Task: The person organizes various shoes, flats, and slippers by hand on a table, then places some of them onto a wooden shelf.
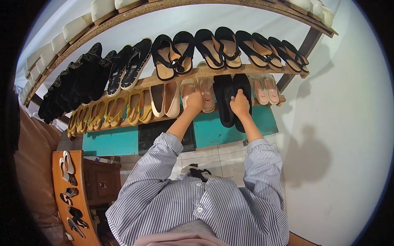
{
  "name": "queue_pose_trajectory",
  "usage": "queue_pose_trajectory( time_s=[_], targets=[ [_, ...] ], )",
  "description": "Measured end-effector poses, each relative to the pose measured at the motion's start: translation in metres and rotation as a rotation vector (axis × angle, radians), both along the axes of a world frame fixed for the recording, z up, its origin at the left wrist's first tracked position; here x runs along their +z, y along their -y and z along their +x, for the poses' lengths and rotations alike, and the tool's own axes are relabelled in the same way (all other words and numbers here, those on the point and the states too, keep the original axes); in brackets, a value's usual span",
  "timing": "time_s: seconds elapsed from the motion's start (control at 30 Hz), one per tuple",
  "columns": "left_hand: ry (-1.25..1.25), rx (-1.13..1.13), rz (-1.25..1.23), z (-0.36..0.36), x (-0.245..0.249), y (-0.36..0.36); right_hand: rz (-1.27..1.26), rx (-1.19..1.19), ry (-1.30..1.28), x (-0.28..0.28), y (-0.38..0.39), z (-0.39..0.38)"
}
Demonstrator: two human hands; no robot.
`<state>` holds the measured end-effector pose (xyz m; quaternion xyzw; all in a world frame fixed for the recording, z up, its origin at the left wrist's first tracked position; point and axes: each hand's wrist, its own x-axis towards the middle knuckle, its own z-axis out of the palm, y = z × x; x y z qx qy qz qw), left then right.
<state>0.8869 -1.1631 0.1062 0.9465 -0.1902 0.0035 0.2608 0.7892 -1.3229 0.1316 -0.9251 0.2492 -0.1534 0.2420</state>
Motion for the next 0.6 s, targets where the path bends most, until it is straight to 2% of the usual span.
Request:
queue_pose_trajectory(
  time_s=[0.07, 0.13, 0.23, 0.6],
  targets=[
    [0.068, -0.052, 0.077, 0.000, 0.005, 0.002, -0.029, 0.011, -0.055, -0.004, 0.003, 0.000],
    [0.168, -0.134, 0.296, -0.001, 0.012, 0.005, 0.021, -0.019, -0.030, -0.006, 0.003, -0.002],
    [0.166, -0.182, 0.400, -0.004, 0.021, 0.010, 0.017, -0.022, -0.026, -0.005, 0.002, -0.005],
    [0.184, -0.238, 0.343, -0.006, 0.021, 0.010, 0.051, -0.081, -0.031, -0.004, 0.010, -0.011]
  ],
)
